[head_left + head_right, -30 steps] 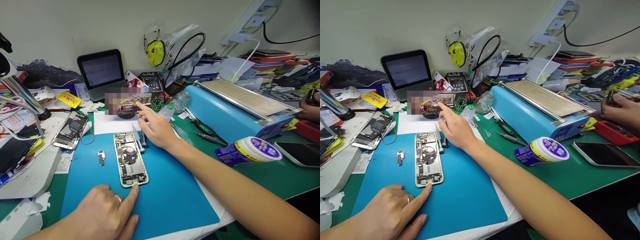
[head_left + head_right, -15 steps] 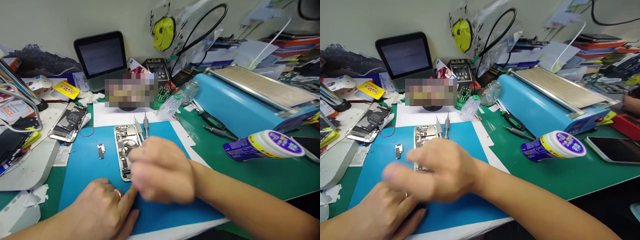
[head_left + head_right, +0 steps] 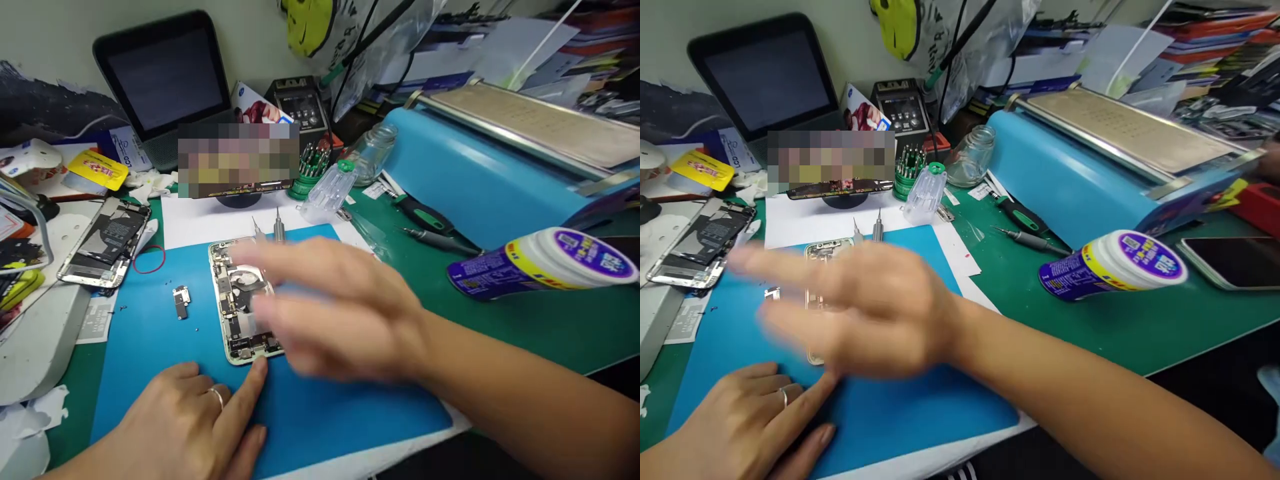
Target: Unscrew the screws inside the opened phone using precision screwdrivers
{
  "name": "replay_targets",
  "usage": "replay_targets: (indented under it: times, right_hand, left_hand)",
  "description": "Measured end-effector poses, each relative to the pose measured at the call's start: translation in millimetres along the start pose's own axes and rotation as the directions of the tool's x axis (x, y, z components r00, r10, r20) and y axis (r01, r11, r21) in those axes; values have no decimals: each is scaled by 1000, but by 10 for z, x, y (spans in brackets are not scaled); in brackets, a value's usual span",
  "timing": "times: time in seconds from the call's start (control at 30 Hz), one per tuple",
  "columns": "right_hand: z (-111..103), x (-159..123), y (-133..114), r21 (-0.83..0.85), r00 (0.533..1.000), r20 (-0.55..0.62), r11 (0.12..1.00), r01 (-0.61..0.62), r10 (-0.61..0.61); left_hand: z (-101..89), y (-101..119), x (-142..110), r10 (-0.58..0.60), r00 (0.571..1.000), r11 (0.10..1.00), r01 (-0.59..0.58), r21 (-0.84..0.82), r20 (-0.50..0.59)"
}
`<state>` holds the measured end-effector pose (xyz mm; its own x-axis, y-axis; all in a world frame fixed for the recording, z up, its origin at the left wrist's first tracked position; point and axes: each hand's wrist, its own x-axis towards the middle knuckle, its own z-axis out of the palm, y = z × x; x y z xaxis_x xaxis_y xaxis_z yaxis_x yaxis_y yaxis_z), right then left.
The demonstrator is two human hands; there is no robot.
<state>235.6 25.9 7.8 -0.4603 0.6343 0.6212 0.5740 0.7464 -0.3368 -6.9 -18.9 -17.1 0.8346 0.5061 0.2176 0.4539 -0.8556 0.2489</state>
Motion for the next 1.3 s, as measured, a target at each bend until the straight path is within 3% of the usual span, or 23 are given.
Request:
replay_targets:
  times: [0.03, 0.17, 0.3, 0.43, 0.6, 0.73, 0.87, 1.03, 1.3]
  right_hand:
    - [43, 93, 124, -30, 995, -85, 999, 45, -48]
    - [266, 332, 572, -107, 986, -14, 980, -166, 166]
    - [359, 348, 766, -162, 963, 5, 951, -265, 269]
    - [314, 318, 766, -161, 960, -18, 947, -279, 280]
    - [213, 292, 687, -179, 980, -103, 966, -185, 169]
    - [170, 253, 654, -233, 988, 79, 966, -108, 130]
    - [139, 252, 662, -176, 950, 288, 982, -74, 123]
    - [85, 282, 647, -201, 902, 347, 960, -195, 255]
    - [113, 290, 628, -210, 872, 398, 953, -217, 286]
  left_hand:
    - [-43, 7, 34, 30, 999, 999, -31, 20, 29]
    - [-137, 12, 95, 90, 992, 994, -96, 61, 87]
    - [-111, 6, 79, 86, 991, 995, -91, 42, 101]
    - [-70, 7, 47, 63, 990, 998, -65, 7, 130]
    - [-52, 7, 18, 55, 989, 998, -59, 29, 138]
    - [-60, 6, 11, 53, 989, 997, -60, 42, 139]
    - [-59, -2, -3, 62, 990, 997, -68, 46, 129]
    - [-36, -16, -16, 70, 990, 996, -76, 38, 122]
    - [-40, -15, -3, 61, 991, 997, -67, 47, 121]
